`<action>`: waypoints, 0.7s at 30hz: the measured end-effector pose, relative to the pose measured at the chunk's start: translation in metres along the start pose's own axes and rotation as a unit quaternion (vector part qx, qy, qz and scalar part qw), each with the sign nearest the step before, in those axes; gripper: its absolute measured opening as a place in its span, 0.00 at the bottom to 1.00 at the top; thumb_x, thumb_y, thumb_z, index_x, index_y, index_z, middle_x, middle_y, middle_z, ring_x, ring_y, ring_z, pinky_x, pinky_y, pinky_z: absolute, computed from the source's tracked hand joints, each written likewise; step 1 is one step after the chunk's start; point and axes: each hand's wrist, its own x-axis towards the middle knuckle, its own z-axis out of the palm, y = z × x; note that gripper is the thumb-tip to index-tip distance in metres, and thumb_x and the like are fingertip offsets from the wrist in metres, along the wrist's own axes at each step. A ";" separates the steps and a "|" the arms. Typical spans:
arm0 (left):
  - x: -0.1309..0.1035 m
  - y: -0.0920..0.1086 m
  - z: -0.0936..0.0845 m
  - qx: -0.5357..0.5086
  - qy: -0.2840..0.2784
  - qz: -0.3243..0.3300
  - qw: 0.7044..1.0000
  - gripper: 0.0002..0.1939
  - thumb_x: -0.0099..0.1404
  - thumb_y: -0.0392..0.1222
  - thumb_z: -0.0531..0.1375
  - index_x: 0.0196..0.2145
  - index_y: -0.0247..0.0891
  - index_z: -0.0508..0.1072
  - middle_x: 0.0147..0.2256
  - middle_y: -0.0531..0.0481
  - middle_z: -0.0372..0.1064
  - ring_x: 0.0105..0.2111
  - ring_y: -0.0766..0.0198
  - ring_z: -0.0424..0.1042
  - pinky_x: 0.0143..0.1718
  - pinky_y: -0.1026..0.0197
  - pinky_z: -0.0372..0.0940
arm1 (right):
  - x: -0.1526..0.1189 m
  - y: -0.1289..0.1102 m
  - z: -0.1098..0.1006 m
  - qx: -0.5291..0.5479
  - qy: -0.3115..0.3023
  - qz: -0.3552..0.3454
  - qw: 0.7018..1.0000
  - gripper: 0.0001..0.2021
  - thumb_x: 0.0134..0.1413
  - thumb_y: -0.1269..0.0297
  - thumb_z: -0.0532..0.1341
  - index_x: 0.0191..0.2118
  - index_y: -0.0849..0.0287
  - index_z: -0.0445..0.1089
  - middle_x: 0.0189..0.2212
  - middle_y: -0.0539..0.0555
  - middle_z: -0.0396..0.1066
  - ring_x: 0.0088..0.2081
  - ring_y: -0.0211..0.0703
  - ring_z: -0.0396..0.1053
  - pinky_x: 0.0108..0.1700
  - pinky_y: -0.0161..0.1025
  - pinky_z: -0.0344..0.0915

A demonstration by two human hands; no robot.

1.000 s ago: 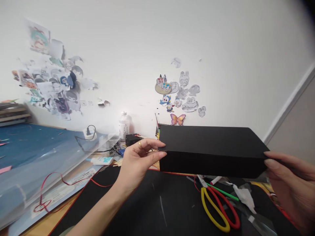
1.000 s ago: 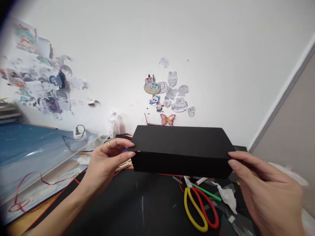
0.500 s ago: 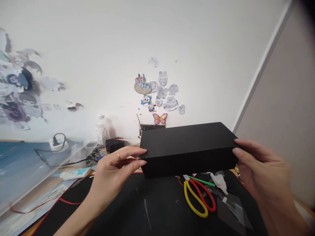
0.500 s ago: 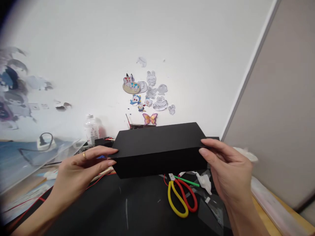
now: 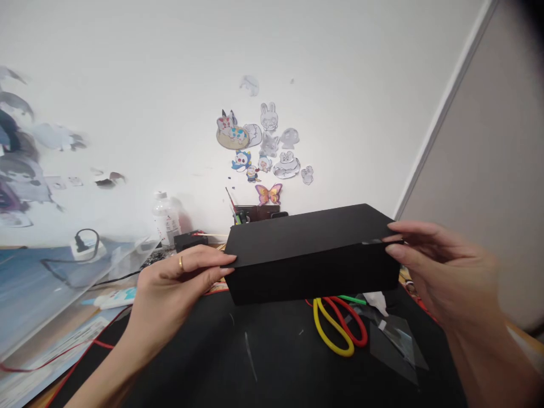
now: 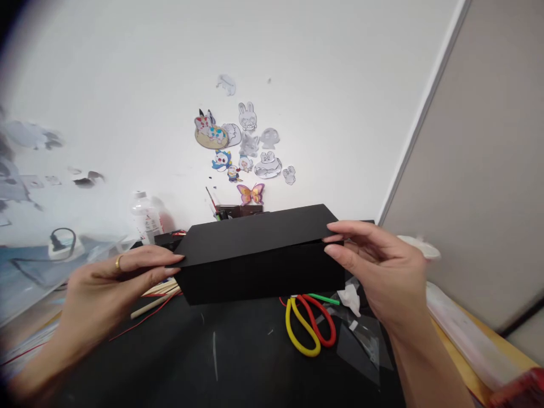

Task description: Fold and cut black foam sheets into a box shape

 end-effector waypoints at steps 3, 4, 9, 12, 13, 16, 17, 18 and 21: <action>0.001 -0.001 0.001 0.001 0.002 -0.030 1.000 0.05 0.50 0.39 0.65 0.26 0.51 0.79 0.29 0.56 0.74 0.28 0.64 0.73 0.27 0.68 0.70 | 0.003 0.008 0.000 -0.009 -0.012 0.028 1.000 0.12 0.32 0.66 0.70 0.30 0.53 0.76 0.22 0.47 0.73 0.24 0.34 0.69 0.28 0.29 0.68; 0.002 -0.001 0.002 0.004 0.004 -0.039 0.999 0.04 0.50 0.40 0.65 0.25 0.49 0.79 0.28 0.56 0.74 0.29 0.63 0.73 0.27 0.68 0.70 | 0.003 0.011 0.001 -0.013 -0.019 0.032 0.999 0.12 0.33 0.65 0.70 0.31 0.53 0.76 0.22 0.47 0.72 0.24 0.35 0.69 0.28 0.31 0.69; 0.004 -0.008 0.003 0.051 0.050 -0.126 0.990 0.09 0.48 0.48 0.66 0.27 0.42 0.78 0.26 0.53 0.74 0.27 0.62 0.71 0.24 0.66 0.67 | 0.007 0.025 0.007 -0.064 -0.075 0.014 0.995 0.15 0.38 0.63 0.68 0.38 0.52 0.74 0.26 0.48 0.72 0.30 0.37 0.71 0.34 0.35 0.70; 0.011 -0.020 0.001 0.099 0.057 -0.130 0.985 0.13 0.50 0.51 0.64 0.29 0.39 0.76 0.23 0.54 0.71 0.24 0.66 0.67 0.24 0.67 0.63 | 0.009 0.028 0.009 -0.112 -0.147 0.022 0.983 0.15 0.40 0.61 0.66 0.39 0.53 0.74 0.26 0.49 0.73 0.28 0.37 0.71 0.29 0.33 0.69; 0.013 -0.025 -0.001 0.110 0.059 -0.118 0.985 0.12 0.52 0.50 0.63 0.29 0.38 0.75 0.23 0.55 0.70 0.24 0.66 0.66 0.24 0.67 0.61 | 0.009 0.028 0.009 -0.128 -0.183 0.023 0.975 0.13 0.42 0.59 0.66 0.38 0.54 0.74 0.26 0.49 0.73 0.27 0.37 0.71 0.29 0.33 0.68; 0.022 -0.039 -0.008 0.130 0.073 -0.099 0.984 0.12 0.55 0.48 0.60 0.28 0.36 0.74 0.23 0.53 0.69 0.24 0.65 0.66 0.26 0.65 0.59 | 0.007 0.029 0.009 -0.194 -0.318 -0.008 0.928 0.11 0.47 0.57 0.62 0.37 0.55 0.74 0.30 0.52 0.73 0.30 0.39 0.70 0.31 0.35 0.67; 0.024 -0.044 -0.011 0.138 0.079 -0.099 0.982 0.12 0.55 0.48 0.59 0.28 0.36 0.73 0.23 0.53 0.68 0.24 0.65 0.66 0.26 0.65 0.59 | 0.005 0.030 0.010 -0.218 -0.360 -0.034 0.907 0.11 0.49 0.58 0.61 0.37 0.55 0.74 0.31 0.52 0.73 0.31 0.40 0.70 0.31 0.35 0.67; 0.026 -0.047 -0.015 0.149 0.085 -0.099 0.980 0.11 0.55 0.47 0.59 0.28 0.36 0.73 0.23 0.53 0.68 0.25 0.64 0.66 0.27 0.64 0.59 | 0.001 0.032 0.010 -0.238 -0.391 -0.066 0.887 0.10 0.52 0.58 0.59 0.38 0.55 0.74 0.32 0.53 0.73 0.32 0.41 0.70 0.32 0.36 0.67; 0.028 -0.056 -0.025 0.182 0.089 -0.099 0.974 0.10 0.54 0.46 0.59 0.27 0.36 0.72 0.25 0.53 0.67 0.29 0.63 0.66 0.31 0.64 0.58 | -0.018 0.039 0.007 -0.279 -0.424 -0.162 0.846 0.11 0.57 0.64 0.53 0.40 0.54 0.72 0.34 0.54 0.71 0.34 0.41 0.70 0.33 0.36 0.66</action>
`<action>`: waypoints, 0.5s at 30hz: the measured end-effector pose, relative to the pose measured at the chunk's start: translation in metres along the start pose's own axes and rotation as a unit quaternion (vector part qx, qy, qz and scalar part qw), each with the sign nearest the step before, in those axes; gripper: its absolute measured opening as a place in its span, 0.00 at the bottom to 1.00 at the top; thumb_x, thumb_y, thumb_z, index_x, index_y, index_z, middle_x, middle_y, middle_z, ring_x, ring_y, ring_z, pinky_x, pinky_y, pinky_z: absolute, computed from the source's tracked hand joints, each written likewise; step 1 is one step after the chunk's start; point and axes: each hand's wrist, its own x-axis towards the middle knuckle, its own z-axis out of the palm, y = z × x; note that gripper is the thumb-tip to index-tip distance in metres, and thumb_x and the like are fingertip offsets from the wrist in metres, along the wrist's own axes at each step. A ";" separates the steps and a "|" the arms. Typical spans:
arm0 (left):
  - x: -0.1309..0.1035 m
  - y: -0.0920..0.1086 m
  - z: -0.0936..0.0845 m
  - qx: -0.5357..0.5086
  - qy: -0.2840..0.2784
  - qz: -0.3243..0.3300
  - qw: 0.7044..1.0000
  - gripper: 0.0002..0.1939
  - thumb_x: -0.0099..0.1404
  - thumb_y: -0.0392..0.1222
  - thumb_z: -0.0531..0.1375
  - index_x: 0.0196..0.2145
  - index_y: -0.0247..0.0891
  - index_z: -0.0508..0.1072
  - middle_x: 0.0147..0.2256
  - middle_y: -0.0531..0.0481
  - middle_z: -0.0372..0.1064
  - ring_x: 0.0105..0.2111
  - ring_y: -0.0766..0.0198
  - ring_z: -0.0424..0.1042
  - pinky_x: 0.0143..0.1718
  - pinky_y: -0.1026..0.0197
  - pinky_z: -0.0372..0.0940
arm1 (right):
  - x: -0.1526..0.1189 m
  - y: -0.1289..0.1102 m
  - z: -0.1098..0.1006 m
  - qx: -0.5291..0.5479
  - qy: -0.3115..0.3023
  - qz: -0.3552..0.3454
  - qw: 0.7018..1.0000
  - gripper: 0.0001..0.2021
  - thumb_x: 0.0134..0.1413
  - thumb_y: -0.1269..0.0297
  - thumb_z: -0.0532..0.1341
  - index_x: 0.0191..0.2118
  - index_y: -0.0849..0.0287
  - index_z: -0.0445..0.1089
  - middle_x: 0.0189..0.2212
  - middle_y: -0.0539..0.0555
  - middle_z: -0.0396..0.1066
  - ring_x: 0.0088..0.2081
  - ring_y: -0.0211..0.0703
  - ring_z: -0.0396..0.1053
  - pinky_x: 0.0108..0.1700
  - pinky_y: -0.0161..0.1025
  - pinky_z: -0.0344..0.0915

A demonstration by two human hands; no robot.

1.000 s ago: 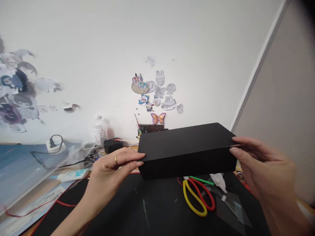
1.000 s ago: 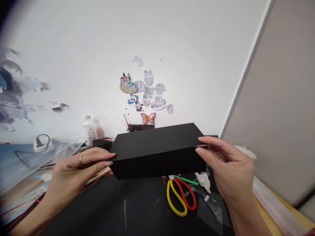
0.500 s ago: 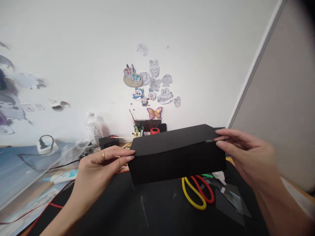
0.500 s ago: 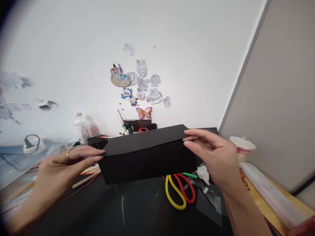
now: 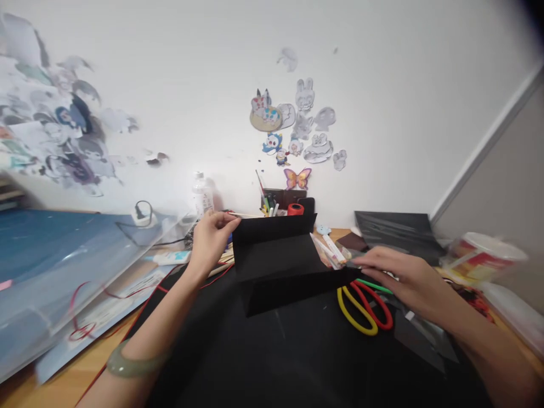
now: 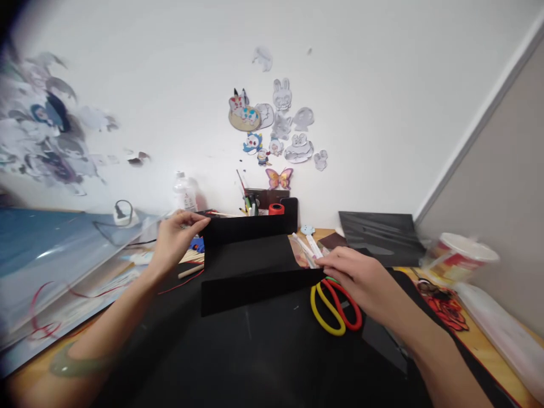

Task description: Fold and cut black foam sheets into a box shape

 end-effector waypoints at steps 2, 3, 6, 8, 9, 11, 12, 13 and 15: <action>0.000 -0.004 -0.004 0.011 -0.025 -0.007 1.000 0.10 0.54 0.47 0.59 0.26 0.36 0.72 0.23 0.53 0.66 0.27 0.64 0.66 0.29 0.65 0.58 | -0.015 -0.001 0.010 -0.058 0.016 -0.040 0.997 0.13 0.57 0.68 0.50 0.42 0.55 0.71 0.36 0.55 0.70 0.36 0.42 0.70 0.35 0.37 0.67; -0.001 -0.006 -0.006 0.014 -0.044 -0.013 0.999 0.11 0.54 0.47 0.58 0.26 0.36 0.71 0.22 0.54 0.66 0.25 0.64 0.66 0.27 0.65 0.58 | -0.023 0.000 0.015 -0.090 0.031 -0.060 0.994 0.14 0.57 0.70 0.50 0.42 0.55 0.71 0.36 0.56 0.70 0.37 0.43 0.70 0.36 0.39 0.67; -0.009 -0.006 -0.015 0.022 -0.097 -0.033 0.995 0.11 0.54 0.48 0.58 0.26 0.36 0.70 0.20 0.54 0.67 0.22 0.65 0.66 0.26 0.65 0.58 | -0.047 0.007 0.022 -0.174 0.071 -0.117 0.975 0.14 0.54 0.74 0.51 0.42 0.56 0.71 0.36 0.56 0.71 0.38 0.46 0.70 0.40 0.42 0.66; -0.020 -0.005 -0.026 0.030 -0.127 -0.050 0.990 0.12 0.54 0.49 0.59 0.25 0.36 0.71 0.21 0.53 0.68 0.23 0.64 0.68 0.26 0.65 0.59 | -0.060 0.016 0.025 -0.212 0.084 -0.137 0.964 0.13 0.53 0.74 0.53 0.40 0.56 0.71 0.35 0.55 0.72 0.37 0.47 0.70 0.40 0.42 0.65; -0.027 -0.005 -0.032 0.037 -0.143 -0.059 0.987 0.12 0.53 0.49 0.59 0.25 0.36 0.71 0.21 0.53 0.69 0.23 0.64 0.68 0.25 0.66 0.58 | -0.065 0.021 0.027 -0.231 0.084 -0.141 0.959 0.13 0.53 0.74 0.54 0.40 0.56 0.72 0.34 0.55 0.72 0.37 0.47 0.70 0.40 0.41 0.65; -0.047 -0.005 -0.046 0.056 -0.174 -0.079 0.980 0.12 0.52 0.49 0.61 0.23 0.36 0.71 0.18 0.54 0.68 0.21 0.64 0.67 0.23 0.66 0.56 | -0.072 0.030 0.033 -0.268 0.079 -0.146 0.949 0.11 0.53 0.74 0.54 0.38 0.58 0.72 0.34 0.56 0.72 0.37 0.47 0.70 0.38 0.41 0.66; -0.059 -0.006 -0.053 0.068 -0.190 -0.088 0.976 0.12 0.52 0.49 0.61 0.22 0.36 0.71 0.17 0.54 0.67 0.19 0.65 0.66 0.21 0.66 0.55 | -0.075 0.033 0.037 -0.280 0.071 -0.150 0.946 0.11 0.54 0.73 0.53 0.37 0.59 0.72 0.35 0.57 0.72 0.37 0.47 0.70 0.38 0.42 0.66; -0.072 -0.006 -0.060 0.077 -0.205 -0.100 0.971 0.12 0.51 0.48 0.62 0.21 0.36 0.71 0.16 0.54 0.67 0.18 0.65 0.65 0.21 0.67 0.54 | -0.077 0.034 0.043 -0.286 0.062 -0.157 0.943 0.10 0.54 0.74 0.53 0.36 0.60 0.72 0.35 0.57 0.72 0.37 0.47 0.70 0.38 0.42 0.66; -0.101 -0.008 -0.071 0.074 -0.247 -0.143 0.956 0.12 0.51 0.48 0.61 0.20 0.36 0.70 0.16 0.55 0.66 0.18 0.66 0.64 0.20 0.67 0.55 | -0.079 0.032 0.055 -0.284 0.042 -0.170 0.943 0.11 0.55 0.75 0.51 0.35 0.61 0.72 0.36 0.58 0.73 0.39 0.47 0.70 0.40 0.43 0.67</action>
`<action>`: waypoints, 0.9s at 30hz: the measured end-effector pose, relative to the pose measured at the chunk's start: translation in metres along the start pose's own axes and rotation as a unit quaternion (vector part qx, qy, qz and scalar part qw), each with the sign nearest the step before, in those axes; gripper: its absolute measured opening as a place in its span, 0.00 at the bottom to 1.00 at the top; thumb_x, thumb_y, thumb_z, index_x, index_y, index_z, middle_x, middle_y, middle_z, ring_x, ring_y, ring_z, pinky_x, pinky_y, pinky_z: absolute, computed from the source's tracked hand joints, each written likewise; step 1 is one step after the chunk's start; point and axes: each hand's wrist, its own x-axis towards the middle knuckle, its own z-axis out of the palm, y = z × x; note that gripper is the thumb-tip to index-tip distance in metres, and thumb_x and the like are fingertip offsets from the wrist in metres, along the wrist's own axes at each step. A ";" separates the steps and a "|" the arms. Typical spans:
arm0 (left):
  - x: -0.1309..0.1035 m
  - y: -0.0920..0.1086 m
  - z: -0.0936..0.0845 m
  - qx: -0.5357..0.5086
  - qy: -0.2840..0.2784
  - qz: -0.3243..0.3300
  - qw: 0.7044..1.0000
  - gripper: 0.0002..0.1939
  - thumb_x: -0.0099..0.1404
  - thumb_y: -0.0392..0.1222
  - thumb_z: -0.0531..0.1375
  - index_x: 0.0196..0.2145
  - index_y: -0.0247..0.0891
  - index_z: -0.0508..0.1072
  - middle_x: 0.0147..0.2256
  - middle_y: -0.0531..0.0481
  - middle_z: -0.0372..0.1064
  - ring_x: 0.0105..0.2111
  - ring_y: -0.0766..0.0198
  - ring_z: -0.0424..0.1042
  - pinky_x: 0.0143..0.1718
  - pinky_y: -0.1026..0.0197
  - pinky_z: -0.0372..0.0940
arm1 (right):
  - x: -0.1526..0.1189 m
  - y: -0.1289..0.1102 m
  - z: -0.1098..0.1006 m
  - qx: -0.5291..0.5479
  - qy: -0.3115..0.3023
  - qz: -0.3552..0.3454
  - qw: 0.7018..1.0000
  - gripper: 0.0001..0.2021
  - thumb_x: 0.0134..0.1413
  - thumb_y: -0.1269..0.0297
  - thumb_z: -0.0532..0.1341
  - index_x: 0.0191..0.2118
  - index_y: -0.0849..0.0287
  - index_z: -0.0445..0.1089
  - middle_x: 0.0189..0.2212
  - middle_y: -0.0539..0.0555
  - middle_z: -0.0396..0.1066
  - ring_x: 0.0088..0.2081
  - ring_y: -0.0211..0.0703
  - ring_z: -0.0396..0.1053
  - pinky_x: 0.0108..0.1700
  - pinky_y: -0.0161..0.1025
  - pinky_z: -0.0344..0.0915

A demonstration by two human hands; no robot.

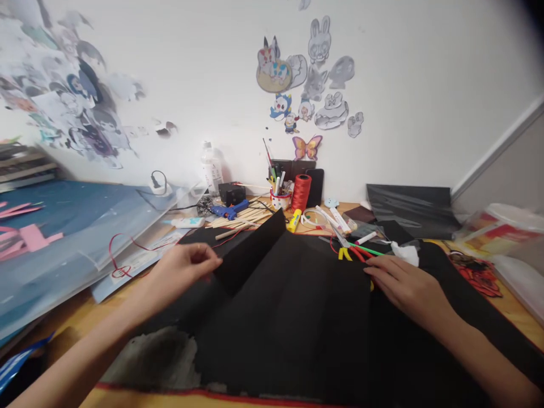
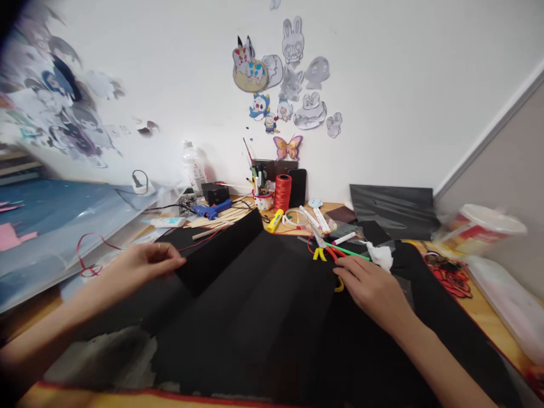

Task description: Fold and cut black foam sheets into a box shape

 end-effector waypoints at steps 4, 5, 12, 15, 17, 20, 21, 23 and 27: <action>-0.049 -0.019 0.012 -0.098 -0.055 -0.120 0.986 0.11 0.49 0.46 0.63 0.20 0.37 0.68 0.17 0.55 0.67 0.18 0.65 0.68 0.21 0.67 0.60 | 0.008 -0.034 -0.001 0.013 -0.022 -0.029 0.999 0.16 0.56 0.78 0.47 0.39 0.66 0.72 0.43 0.62 0.71 0.47 0.52 0.67 0.47 0.50 0.63; -0.059 -0.021 0.014 -0.120 -0.056 -0.143 0.981 0.11 0.48 0.46 0.64 0.20 0.38 0.67 0.17 0.55 0.67 0.18 0.65 0.68 0.22 0.66 0.61 | 0.010 -0.044 -0.006 0.017 -0.029 -0.040 0.999 0.17 0.56 0.78 0.46 0.41 0.67 0.71 0.45 0.63 0.70 0.49 0.54 0.65 0.48 0.52 0.62; -0.113 -0.025 0.011 -0.237 -0.077 -0.302 0.920 0.14 0.47 0.49 0.64 0.22 0.38 0.64 0.19 0.54 0.67 0.22 0.64 0.70 0.26 0.66 0.65 | 0.003 -0.076 -0.042 0.145 -0.076 -0.156 0.974 0.26 0.47 0.84 0.46 0.48 0.57 0.68 0.49 0.51 0.69 0.50 0.44 0.66 0.47 0.45 0.66; -0.115 -0.035 0.010 -0.184 -0.138 -0.288 0.930 0.15 0.50 0.50 0.62 0.22 0.38 0.62 0.18 0.55 0.64 0.23 0.63 0.69 0.27 0.64 0.65 | -0.007 -0.073 -0.039 0.154 -0.121 -0.148 0.969 0.30 0.39 0.86 0.47 0.49 0.57 0.67 0.50 0.54 0.68 0.52 0.45 0.64 0.48 0.47 0.67; -0.110 -0.042 0.011 -0.064 -0.151 -0.216 0.963 0.14 0.51 0.51 0.61 0.25 0.38 0.64 0.21 0.54 0.65 0.25 0.61 0.70 0.29 0.62 0.65 | -0.011 -0.073 -0.036 0.162 -0.150 -0.132 0.966 0.36 0.32 0.86 0.47 0.52 0.59 0.65 0.52 0.55 0.66 0.54 0.47 0.62 0.50 0.49 0.65; -0.104 -0.044 0.015 0.111 -0.075 -0.049 0.990 0.30 0.51 0.49 0.62 0.50 0.36 0.60 0.45 0.42 0.65 0.43 0.53 0.68 0.41 0.54 0.66 | -0.014 -0.077 -0.035 0.186 -0.191 -0.097 0.959 0.41 0.26 0.84 0.49 0.56 0.60 0.60 0.53 0.59 0.64 0.55 0.50 0.59 0.50 0.50 0.65; -0.102 -0.042 0.017 0.154 -0.060 0.012 0.986 0.37 0.52 0.47 0.61 0.57 0.37 0.52 0.55 0.39 0.55 0.51 0.50 0.62 0.47 0.52 0.62 | -0.014 -0.079 -0.035 0.194 -0.200 -0.088 0.956 0.42 0.26 0.84 0.50 0.57 0.60 0.59 0.54 0.60 0.63 0.55 0.52 0.59 0.50 0.50 0.65; -0.098 -0.038 0.018 0.237 -0.090 0.128 0.959 0.40 0.57 0.42 0.58 0.62 0.43 0.41 0.63 0.43 0.36 0.61 0.48 0.44 0.56 0.46 0.51 | -0.014 -0.082 -0.037 0.207 -0.215 -0.076 0.951 0.43 0.25 0.84 0.50 0.57 0.58 0.58 0.55 0.61 0.61 0.57 0.52 0.57 0.50 0.50 0.65; -0.085 -0.034 0.015 0.337 -0.247 0.240 0.876 0.30 0.65 0.37 0.49 0.62 0.51 0.43 0.64 0.54 0.38 0.63 0.50 0.30 0.57 0.33 0.28 | -0.016 -0.083 -0.034 0.250 -0.243 -0.058 0.936 0.44 0.25 0.85 0.49 0.58 0.57 0.56 0.59 0.57 0.54 0.60 0.48 0.50 0.54 0.50 0.60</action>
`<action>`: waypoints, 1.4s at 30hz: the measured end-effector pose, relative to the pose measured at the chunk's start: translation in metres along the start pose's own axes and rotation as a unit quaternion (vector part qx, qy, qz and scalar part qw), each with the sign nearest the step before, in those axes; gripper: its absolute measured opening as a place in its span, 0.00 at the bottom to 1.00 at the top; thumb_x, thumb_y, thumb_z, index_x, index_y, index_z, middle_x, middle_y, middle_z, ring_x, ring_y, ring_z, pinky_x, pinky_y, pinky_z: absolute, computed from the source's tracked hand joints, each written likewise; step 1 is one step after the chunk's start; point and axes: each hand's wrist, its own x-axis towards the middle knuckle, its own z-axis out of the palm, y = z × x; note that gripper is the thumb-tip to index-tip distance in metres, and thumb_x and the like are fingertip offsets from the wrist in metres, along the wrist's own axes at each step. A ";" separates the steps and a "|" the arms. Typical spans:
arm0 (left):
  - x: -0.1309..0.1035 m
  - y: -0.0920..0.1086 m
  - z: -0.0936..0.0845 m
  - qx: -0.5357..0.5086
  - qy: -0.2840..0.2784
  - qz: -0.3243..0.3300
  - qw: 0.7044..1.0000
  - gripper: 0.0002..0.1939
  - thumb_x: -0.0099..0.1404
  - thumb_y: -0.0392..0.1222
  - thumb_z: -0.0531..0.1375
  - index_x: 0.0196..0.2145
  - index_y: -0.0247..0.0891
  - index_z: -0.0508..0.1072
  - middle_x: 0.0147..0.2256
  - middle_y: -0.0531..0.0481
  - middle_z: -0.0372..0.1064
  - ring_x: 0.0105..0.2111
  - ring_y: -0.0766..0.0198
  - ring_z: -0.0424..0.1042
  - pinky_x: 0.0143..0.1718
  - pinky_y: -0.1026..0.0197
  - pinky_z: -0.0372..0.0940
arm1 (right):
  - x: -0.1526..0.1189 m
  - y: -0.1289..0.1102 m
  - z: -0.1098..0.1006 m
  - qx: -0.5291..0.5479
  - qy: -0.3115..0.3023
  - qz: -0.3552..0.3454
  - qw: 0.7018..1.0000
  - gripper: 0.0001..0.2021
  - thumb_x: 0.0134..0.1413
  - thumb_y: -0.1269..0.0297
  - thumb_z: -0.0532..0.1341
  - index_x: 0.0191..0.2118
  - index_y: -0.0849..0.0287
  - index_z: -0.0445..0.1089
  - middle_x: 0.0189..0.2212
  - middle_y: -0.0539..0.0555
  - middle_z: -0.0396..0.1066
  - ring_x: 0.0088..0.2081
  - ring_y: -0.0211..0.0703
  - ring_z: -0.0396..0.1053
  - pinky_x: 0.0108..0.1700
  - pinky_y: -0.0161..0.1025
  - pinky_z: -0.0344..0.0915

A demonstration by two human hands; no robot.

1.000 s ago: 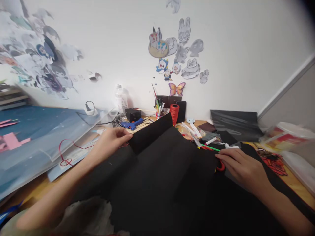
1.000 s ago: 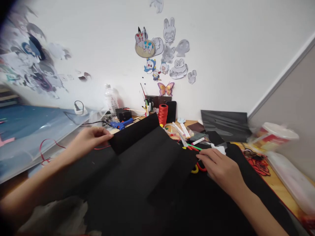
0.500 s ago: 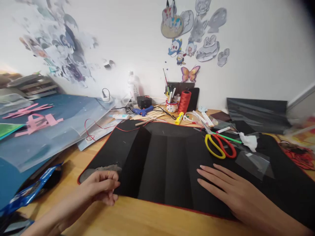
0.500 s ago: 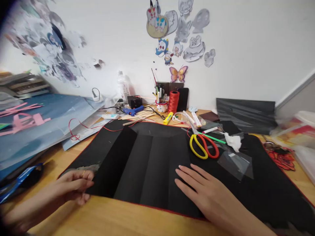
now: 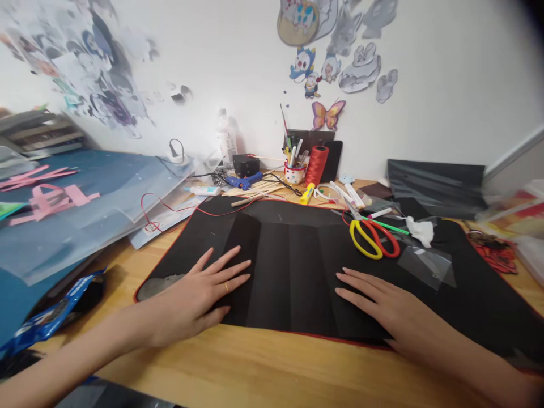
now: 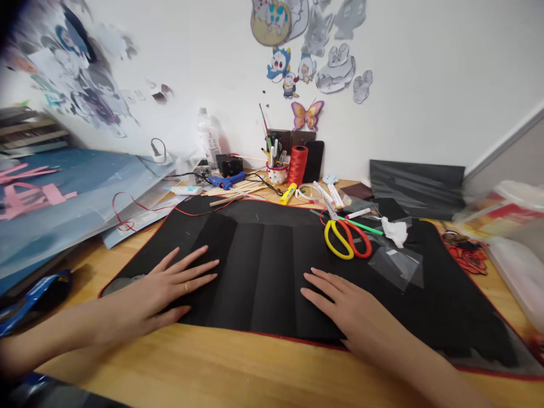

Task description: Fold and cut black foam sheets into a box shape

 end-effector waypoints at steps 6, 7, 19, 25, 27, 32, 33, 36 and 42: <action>0.000 -0.031 -0.001 -0.105 -0.061 -0.002 0.993 0.27 0.68 0.35 0.42 0.62 0.51 0.40 0.64 0.55 0.38 0.62 0.60 0.39 0.60 0.43 0.37 | -0.003 0.013 0.007 0.064 0.024 0.034 0.997 0.42 0.29 0.85 0.47 0.58 0.55 0.56 0.58 0.53 0.57 0.58 0.42 0.55 0.55 0.48 0.59; -0.001 -0.035 0.000 -0.108 -0.055 0.001 0.993 0.29 0.67 0.31 0.43 0.62 0.51 0.40 0.64 0.55 0.38 0.62 0.61 0.40 0.60 0.44 0.38 | -0.004 0.016 0.007 0.062 0.029 0.036 0.997 0.41 0.29 0.85 0.47 0.57 0.54 0.57 0.57 0.53 0.58 0.57 0.42 0.56 0.55 0.47 0.60; -0.002 -0.045 0.004 -0.032 -0.038 0.051 0.997 0.39 0.55 0.25 0.47 0.62 0.50 0.45 0.63 0.56 0.40 0.62 0.61 0.45 0.60 0.49 0.45 | 0.005 0.031 0.011 0.012 0.030 0.037 0.999 0.42 0.29 0.85 0.47 0.57 0.53 0.59 0.56 0.56 0.59 0.55 0.49 0.58 0.51 0.50 0.62; -0.011 -0.042 0.002 -0.035 -0.055 0.039 0.997 0.45 0.50 0.28 0.54 0.62 0.49 0.40 0.64 0.54 0.35 0.62 0.55 0.39 0.60 0.44 0.41 | 0.000 0.029 0.011 0.035 0.011 0.058 0.998 0.40 0.36 0.84 0.47 0.60 0.51 0.52 0.61 0.53 0.52 0.59 0.47 0.52 0.54 0.52 0.59; -0.010 -0.042 0.004 -0.027 -0.052 0.052 0.997 0.42 0.54 0.31 0.55 0.62 0.50 0.41 0.64 0.54 0.36 0.62 0.55 0.40 0.60 0.44 0.42 | -0.002 0.031 0.009 0.046 0.006 0.059 0.997 0.37 0.41 0.81 0.47 0.61 0.50 0.51 0.61 0.52 0.51 0.60 0.47 0.51 0.54 0.52 0.59; -0.006 -0.045 0.011 0.010 -0.033 0.103 0.994 0.27 0.66 0.40 0.49 0.61 0.53 0.47 0.62 0.56 0.45 0.61 0.58 0.46 0.61 0.48 0.40 | -0.005 0.035 0.001 0.048 0.010 0.047 0.998 0.33 0.49 0.78 0.47 0.61 0.45 0.49 0.60 0.50 0.54 0.58 0.49 0.55 0.51 0.51 0.63; -0.006 -0.046 0.012 0.015 -0.031 0.109 0.993 0.26 0.67 0.41 0.48 0.61 0.53 0.47 0.61 0.56 0.46 0.61 0.58 0.47 0.61 0.49 0.39 | -0.004 0.036 -0.001 0.044 0.017 0.042 0.998 0.33 0.50 0.78 0.46 0.61 0.44 0.48 0.59 0.49 0.55 0.57 0.48 0.56 0.51 0.51 0.63; -0.007 -0.047 0.012 0.005 -0.020 0.116 0.993 0.24 0.67 0.40 0.48 0.60 0.53 0.51 0.60 0.57 0.50 0.60 0.59 0.50 0.61 0.52 0.40 | -0.005 0.038 -0.006 0.044 0.020 0.035 0.998 0.34 0.51 0.79 0.46 0.61 0.40 0.46 0.58 0.46 0.57 0.55 0.48 0.59 0.50 0.51 0.65; -0.016 -0.044 0.011 -0.025 0.026 0.033 0.999 0.20 0.67 0.39 0.49 0.55 0.51 0.61 0.56 0.56 0.59 0.58 0.58 0.54 0.59 0.50 0.48 | -0.012 0.050 -0.008 0.033 0.018 0.026 0.999 0.40 0.40 0.82 0.46 0.59 0.39 0.51 0.57 0.44 0.57 0.53 0.52 0.62 0.46 0.54 0.68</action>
